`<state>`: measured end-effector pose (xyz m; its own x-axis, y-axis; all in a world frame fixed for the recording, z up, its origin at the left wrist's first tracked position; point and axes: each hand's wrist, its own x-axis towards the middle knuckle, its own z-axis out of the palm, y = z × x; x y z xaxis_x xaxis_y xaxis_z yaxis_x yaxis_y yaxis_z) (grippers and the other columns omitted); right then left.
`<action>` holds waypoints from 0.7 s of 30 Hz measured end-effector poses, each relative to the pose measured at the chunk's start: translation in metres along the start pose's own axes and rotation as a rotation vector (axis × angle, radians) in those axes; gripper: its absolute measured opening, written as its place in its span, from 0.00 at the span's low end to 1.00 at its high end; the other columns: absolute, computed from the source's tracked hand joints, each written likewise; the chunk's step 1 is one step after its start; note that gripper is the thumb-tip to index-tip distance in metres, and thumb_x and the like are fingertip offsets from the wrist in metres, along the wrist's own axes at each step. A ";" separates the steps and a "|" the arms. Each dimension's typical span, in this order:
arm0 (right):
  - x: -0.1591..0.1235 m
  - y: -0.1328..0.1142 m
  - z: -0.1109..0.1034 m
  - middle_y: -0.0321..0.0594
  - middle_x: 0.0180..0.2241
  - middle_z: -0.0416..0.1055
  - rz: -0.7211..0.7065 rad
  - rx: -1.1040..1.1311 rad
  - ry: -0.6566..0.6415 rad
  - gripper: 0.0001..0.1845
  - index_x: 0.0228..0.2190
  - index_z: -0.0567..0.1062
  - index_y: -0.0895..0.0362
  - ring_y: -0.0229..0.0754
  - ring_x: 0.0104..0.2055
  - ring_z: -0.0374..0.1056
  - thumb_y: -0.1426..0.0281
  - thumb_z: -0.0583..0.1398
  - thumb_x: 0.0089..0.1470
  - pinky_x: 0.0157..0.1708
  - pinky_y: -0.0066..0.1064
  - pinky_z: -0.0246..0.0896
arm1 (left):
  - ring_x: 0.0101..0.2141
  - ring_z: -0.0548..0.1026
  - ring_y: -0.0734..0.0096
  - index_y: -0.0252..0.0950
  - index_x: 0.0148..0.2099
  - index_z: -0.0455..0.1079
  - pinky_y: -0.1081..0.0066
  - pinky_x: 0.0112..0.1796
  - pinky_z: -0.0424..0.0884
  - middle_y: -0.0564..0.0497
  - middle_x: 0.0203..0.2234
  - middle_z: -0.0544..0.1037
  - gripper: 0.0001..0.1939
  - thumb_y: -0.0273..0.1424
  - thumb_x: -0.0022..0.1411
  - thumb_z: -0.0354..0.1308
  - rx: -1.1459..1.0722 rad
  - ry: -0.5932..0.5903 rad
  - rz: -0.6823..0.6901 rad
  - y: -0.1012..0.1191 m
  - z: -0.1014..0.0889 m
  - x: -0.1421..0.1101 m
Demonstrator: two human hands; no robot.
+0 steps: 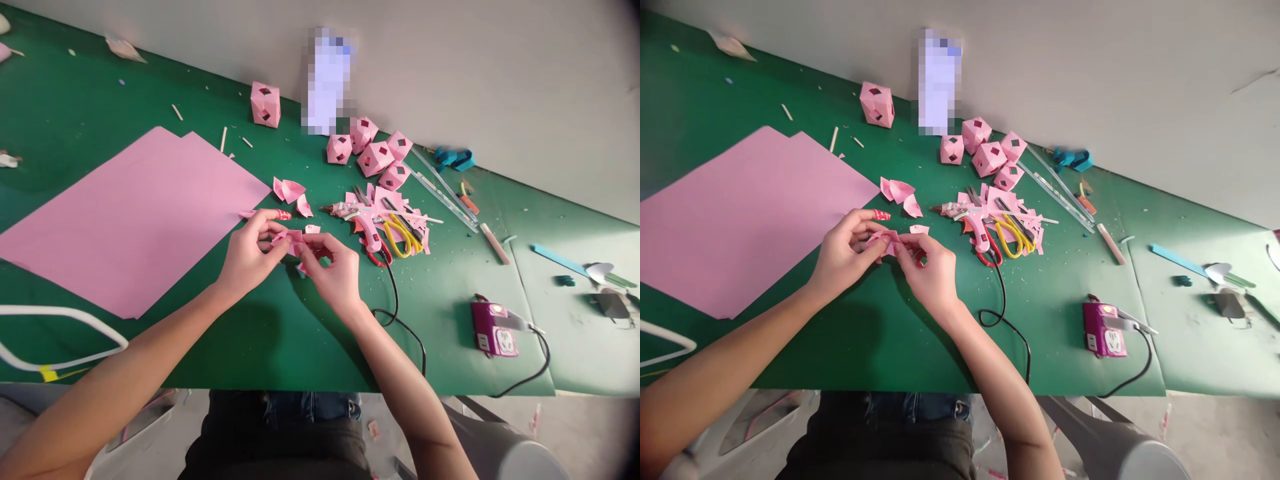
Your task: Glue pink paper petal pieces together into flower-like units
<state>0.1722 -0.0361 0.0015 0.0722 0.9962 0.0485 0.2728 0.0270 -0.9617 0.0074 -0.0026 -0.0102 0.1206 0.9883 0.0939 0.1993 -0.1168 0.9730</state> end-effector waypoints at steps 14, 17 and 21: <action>-0.005 -0.013 -0.010 0.33 0.31 0.77 0.463 0.752 -0.246 0.26 0.40 0.79 0.54 0.34 0.30 0.71 0.53 0.78 0.45 0.29 0.26 0.71 | 0.39 0.84 0.59 0.45 0.44 0.73 0.54 0.44 0.83 0.50 0.35 0.85 0.06 0.31 0.66 0.64 0.406 0.206 0.737 -0.017 -0.010 -0.001; -0.002 -0.007 -0.013 0.31 0.29 0.77 0.444 0.759 -0.240 0.27 0.39 0.79 0.54 0.34 0.29 0.72 0.57 0.80 0.41 0.30 0.26 0.72 | 0.42 0.84 0.58 0.43 0.46 0.71 0.55 0.45 0.84 0.48 0.40 0.85 0.10 0.36 0.65 0.67 0.264 0.179 0.600 -0.011 -0.004 -0.005; 0.001 0.000 -0.020 0.26 0.25 0.75 0.323 0.680 -0.248 0.30 0.42 0.78 0.51 0.36 0.27 0.73 0.55 0.80 0.40 0.30 0.28 0.73 | 0.34 0.84 0.65 0.42 0.54 0.68 0.70 0.27 0.79 0.48 0.40 0.85 0.24 0.42 0.61 0.72 -0.118 -0.075 0.146 0.004 0.002 -0.006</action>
<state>0.1911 -0.0369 0.0070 -0.1897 0.9506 -0.2458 -0.3774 -0.3017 -0.8755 0.0093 -0.0087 -0.0074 0.2132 0.9510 0.2239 0.0591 -0.2413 0.9687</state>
